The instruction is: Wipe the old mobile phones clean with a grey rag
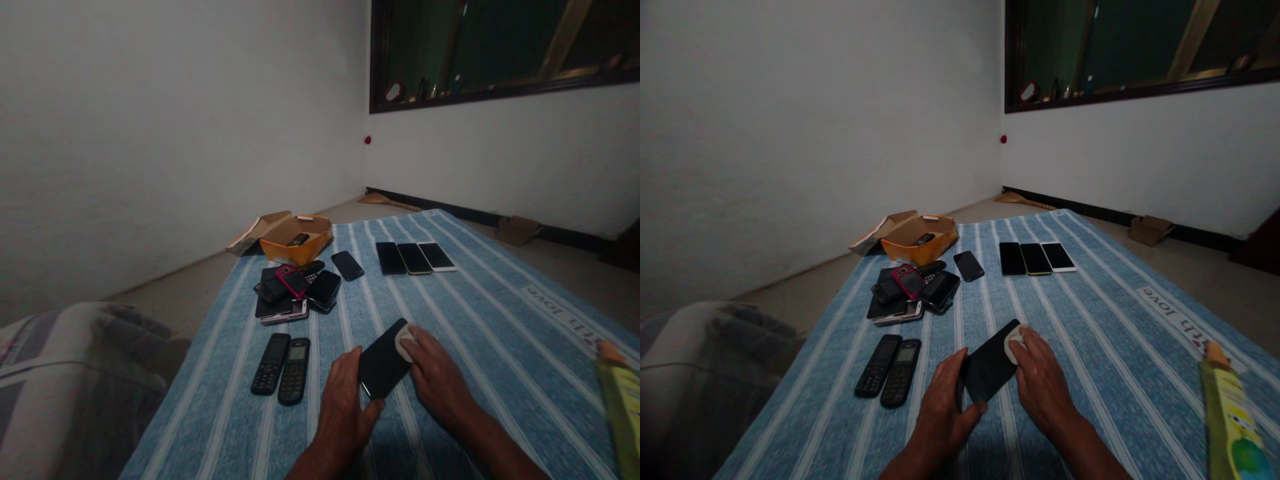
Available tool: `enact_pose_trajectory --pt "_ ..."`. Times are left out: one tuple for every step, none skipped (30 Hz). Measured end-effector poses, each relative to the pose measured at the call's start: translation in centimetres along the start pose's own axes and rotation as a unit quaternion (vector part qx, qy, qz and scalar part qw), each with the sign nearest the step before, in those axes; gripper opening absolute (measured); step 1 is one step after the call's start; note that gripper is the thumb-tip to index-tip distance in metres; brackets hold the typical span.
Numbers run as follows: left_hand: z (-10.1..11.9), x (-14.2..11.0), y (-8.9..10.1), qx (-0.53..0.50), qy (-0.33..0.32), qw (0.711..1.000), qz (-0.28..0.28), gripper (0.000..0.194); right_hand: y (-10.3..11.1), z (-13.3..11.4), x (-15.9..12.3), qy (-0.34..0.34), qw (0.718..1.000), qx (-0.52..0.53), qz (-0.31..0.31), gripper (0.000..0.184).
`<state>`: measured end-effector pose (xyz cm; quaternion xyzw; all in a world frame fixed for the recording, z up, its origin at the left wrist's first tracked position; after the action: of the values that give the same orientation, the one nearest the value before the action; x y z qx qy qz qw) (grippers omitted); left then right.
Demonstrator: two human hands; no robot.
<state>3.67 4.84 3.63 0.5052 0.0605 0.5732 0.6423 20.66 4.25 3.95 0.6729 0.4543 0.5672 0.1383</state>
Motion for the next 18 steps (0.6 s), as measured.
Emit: enact_pose_trajectory --pt "-0.2 0.0 -0.2 -0.002 0.009 1.0 -0.009 0.077 -0.1 -0.1 0.0 0.003 1.0 -0.003 0.0 0.043" --pt "-0.4 -0.1 -0.3 -0.004 0.016 1.0 -0.017 0.077 -0.1 -0.2 -0.1 0.007 1.0 -0.007 0.0 0.043" --pt "-0.5 -0.1 -0.4 -0.005 0.022 0.999 -0.023 0.077 -0.1 -0.3 -0.1 0.009 1.0 -0.01 0.002 0.042" --pt "-0.6 -0.2 -0.5 -0.007 0.025 0.999 -0.027 0.077 0.0 -0.6 -0.1 0.014 1.0 -0.011 0.003 0.041" --pt "-0.7 -0.3 -0.5 -0.008 0.026 0.999 -0.03 0.077 0.0 -1.0 -0.1 0.022 1.0 -0.01 0.003 0.04" --pt "-0.7 -0.3 -0.6 -0.008 0.026 0.999 -0.03 0.077 0.0 -1.6 -0.2 0.031 0.999 -0.005 0.0 0.039" --pt "-0.7 -0.4 -0.6 -0.007 0.027 0.999 -0.029 0.077 -0.1 -2.3 -0.2 0.043 0.999 0.002 -0.006 0.037" --pt "-0.8 -0.5 -0.6 -0.005 0.029 0.999 -0.027 0.076 -0.2 -3.1 -0.3 0.058 0.998 0.012 -0.013 0.035" --pt "-0.9 -0.6 -0.6 -0.002 0.031 0.999 -0.025 0.075 -0.3 -4.0 -0.3 0.073 0.997 0.025 -0.021 0.033" --pt "-1.0 -0.7 -0.6 0.0 0.032 0.999 -0.023 0.073 -0.4 -4.9 -0.4 0.087 0.995 0.038 -0.03 0.031" --pt "-1.0 -0.7 -0.6 0.002 0.03 0.999 -0.022 0.072 -0.5 -5.7 -0.5 0.099 0.993 0.051 -0.038 0.03" --pt "-1.0 -0.7 -0.6 0.003 0.024 0.999 -0.023 0.071 -0.6 -6.4 -0.6 0.11 0.991 0.063 -0.047 0.03" --pt "-0.8 -0.7 -0.6 0.002 0.017 1.0 -0.025 0.07 -0.7 -7.0 -0.6 0.119 0.989 0.073 -0.055 0.029" --pt "-0.7 -0.7 -0.6 0.003 0.012 1.0 -0.027 0.069 -0.8 -7.5 -0.6 0.127 0.987 0.079 -0.065 0.029" --pt "-0.6 -0.6 -0.6 0.003 0.009 1.0 -0.028 0.069 -0.8 -7.8 -0.6 0.132 0.985 0.082 -0.075 0.029" --pt "-0.6 -0.5 -0.6 0.004 0.009 1.0 -0.027 0.069 -0.9 -7.9 -0.6 0.134 0.984 0.083 -0.084 0.028" --pt "-0.5 -0.4 -0.5 0.007 0.011 1.0 -0.024 0.068 -1.0 -7.9 -0.6 0.134 0.983 0.082 -0.093 0.029" --pt "-0.5 -0.3 -0.4 0.009 0.014 1.0 -0.021 0.067 -1.1 -7.7 -0.5 0.131 0.983 0.081 -0.099 0.029"
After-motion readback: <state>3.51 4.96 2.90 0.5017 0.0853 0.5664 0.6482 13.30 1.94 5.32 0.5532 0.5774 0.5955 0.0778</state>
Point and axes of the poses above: each hand's wrist, its own x-axis towards the middle knuckle, its own y-axis out of the back of the hand, z = x × y, the point moved 10 cm from there along x, towards the middle knuckle, and after that the axes turned 4 degrees about z, right-handed, at the moved point
